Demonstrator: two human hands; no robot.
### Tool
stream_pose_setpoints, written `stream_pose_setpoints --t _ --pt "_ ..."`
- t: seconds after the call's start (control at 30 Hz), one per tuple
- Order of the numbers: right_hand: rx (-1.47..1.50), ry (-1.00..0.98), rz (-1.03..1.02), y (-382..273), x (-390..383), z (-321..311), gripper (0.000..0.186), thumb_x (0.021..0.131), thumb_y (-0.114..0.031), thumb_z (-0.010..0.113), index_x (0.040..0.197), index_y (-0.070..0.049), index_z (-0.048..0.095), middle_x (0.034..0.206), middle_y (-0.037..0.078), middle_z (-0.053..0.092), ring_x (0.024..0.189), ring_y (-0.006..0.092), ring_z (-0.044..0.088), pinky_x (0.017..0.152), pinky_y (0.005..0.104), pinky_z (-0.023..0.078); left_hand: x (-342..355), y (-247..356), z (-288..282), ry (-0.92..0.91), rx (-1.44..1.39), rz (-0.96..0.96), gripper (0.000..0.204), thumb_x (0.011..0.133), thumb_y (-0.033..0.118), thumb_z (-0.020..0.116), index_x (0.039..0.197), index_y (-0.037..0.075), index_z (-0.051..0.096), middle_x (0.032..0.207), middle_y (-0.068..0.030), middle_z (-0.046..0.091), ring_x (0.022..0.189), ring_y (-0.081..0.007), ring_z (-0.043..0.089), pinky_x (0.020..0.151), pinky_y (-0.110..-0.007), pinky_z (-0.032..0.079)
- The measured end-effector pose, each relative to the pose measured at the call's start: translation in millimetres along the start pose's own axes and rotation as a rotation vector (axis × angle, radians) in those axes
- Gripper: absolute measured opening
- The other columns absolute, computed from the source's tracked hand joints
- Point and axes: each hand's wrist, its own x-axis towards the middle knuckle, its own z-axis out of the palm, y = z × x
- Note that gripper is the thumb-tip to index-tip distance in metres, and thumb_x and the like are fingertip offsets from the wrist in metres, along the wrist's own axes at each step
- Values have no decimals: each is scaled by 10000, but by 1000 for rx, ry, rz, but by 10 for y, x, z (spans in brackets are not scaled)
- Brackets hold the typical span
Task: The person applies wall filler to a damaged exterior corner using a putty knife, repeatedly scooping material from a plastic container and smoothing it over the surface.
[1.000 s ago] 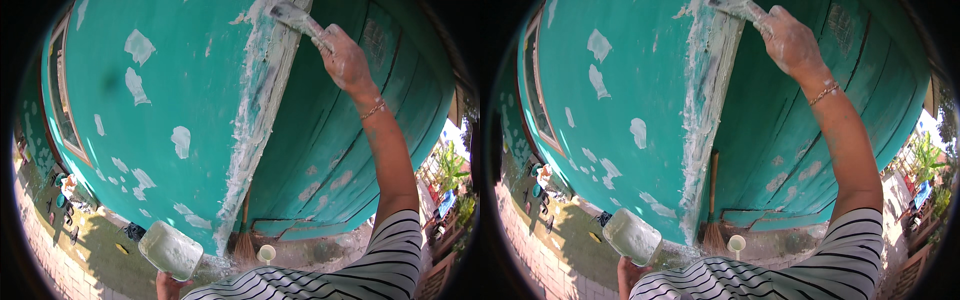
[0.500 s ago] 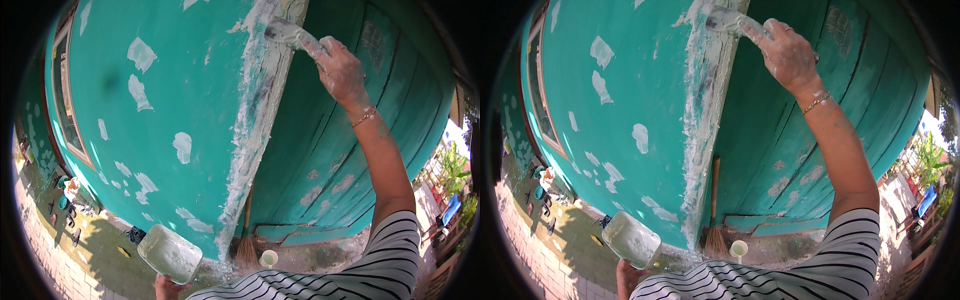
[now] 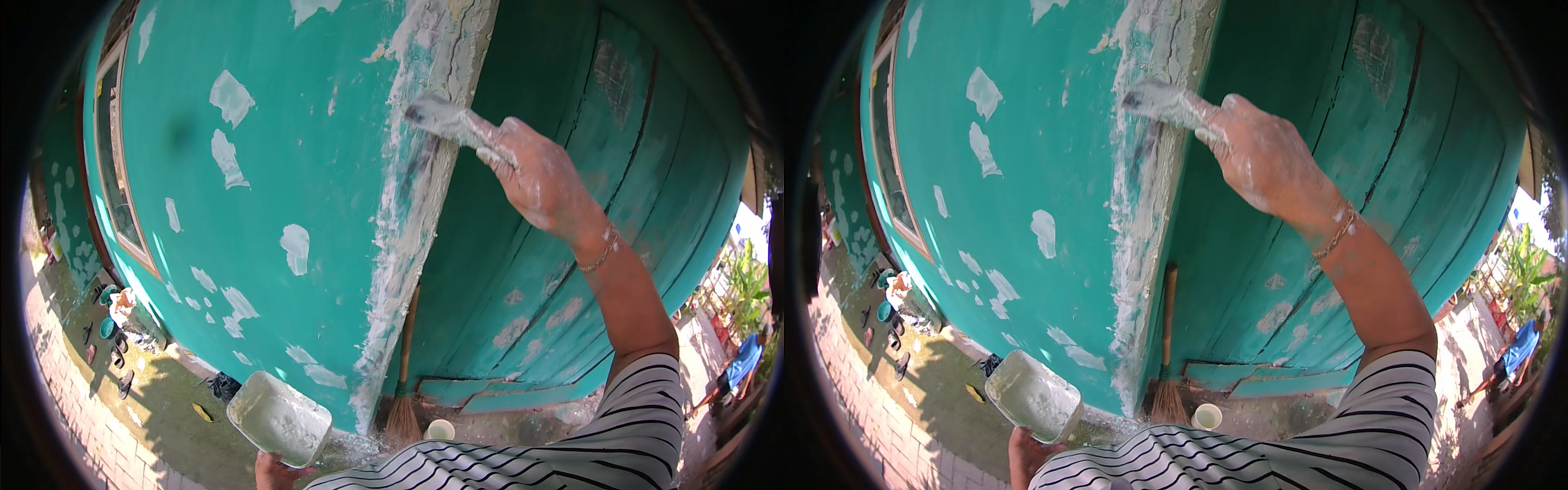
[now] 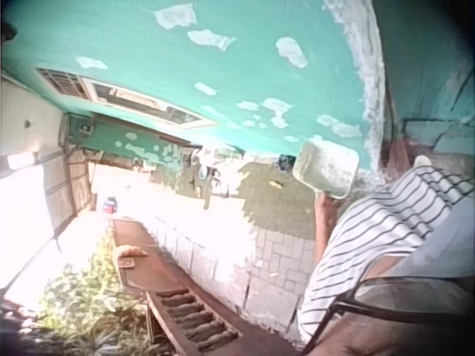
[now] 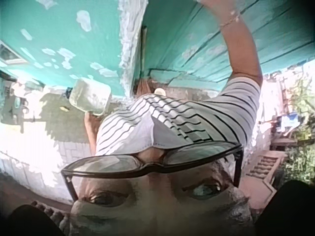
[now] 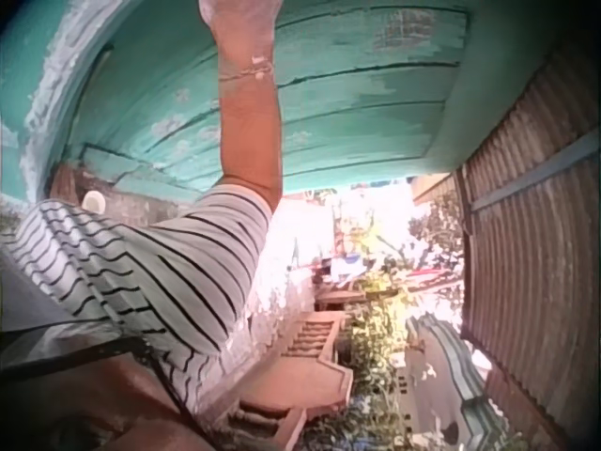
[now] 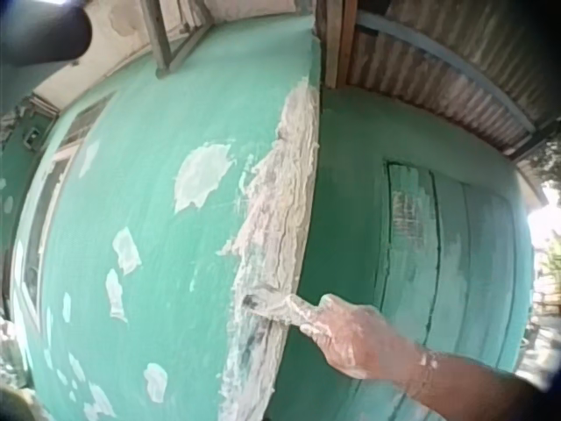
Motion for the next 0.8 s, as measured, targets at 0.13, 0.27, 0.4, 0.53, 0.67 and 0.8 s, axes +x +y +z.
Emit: stream_pose_setpoints --t 0.13,0.27,0.4,0.53,0.67,0.8 --pt "235 -274 131 -178 -346 -55 369 958 -158 600 1324 -108 602 863 157 533 768 386 567 680 466 486 1 32 130 -19 49 41 554 938 331 573 1404 63 437 1299 -158 608 1087 -370 655 750 -574 615" --pt "244 211 36 375 163 -330 310 970 -218 626 1237 -64 657 867 172 582 762 376 572 688 414 487 15 24 243 43 181 45 554 1003 448 491 1439 109 454 1431 -126 513 1256 -330 521 908 -566 483" --pt "500 492 137 956 638 -562 292 994 -214 619 1207 -15 645 797 21 585 712 130 505 692 301 483 130 -35 391 -84 4 20 560 942 308 545 1427 59 415 1295 -185 599 1132 -390 627 782 -624 593" --pt "457 739 95 1262 1136 -486 244 995 -191 591 1005 41 665 738 7 558 688 134 515 646 306 464 299 -244 234 -2 58 -57 539 991 394 496 1432 89 443 1376 -159 544 1212 -365 554 870 -601 515" --pt "287 680 123 1327 1013 -86 362 992 -239 637 1277 -15 643 753 24 596 711 100 485 702 252 472 407 -424 8 -8 79 -77 533 1018 436 462 1440 112 454 1434 -135 508 1270 -354 505 936 -596 465" --pt "556 481 304 583 101 419 345 1008 -170 599 1283 37 611 869 138 662 728 175 587 710 292 498 400 -514 -87 1 -50 -65 525 1018 428 467 1437 111 455 1427 -132 515 1269 -346 517 939 -593 475"
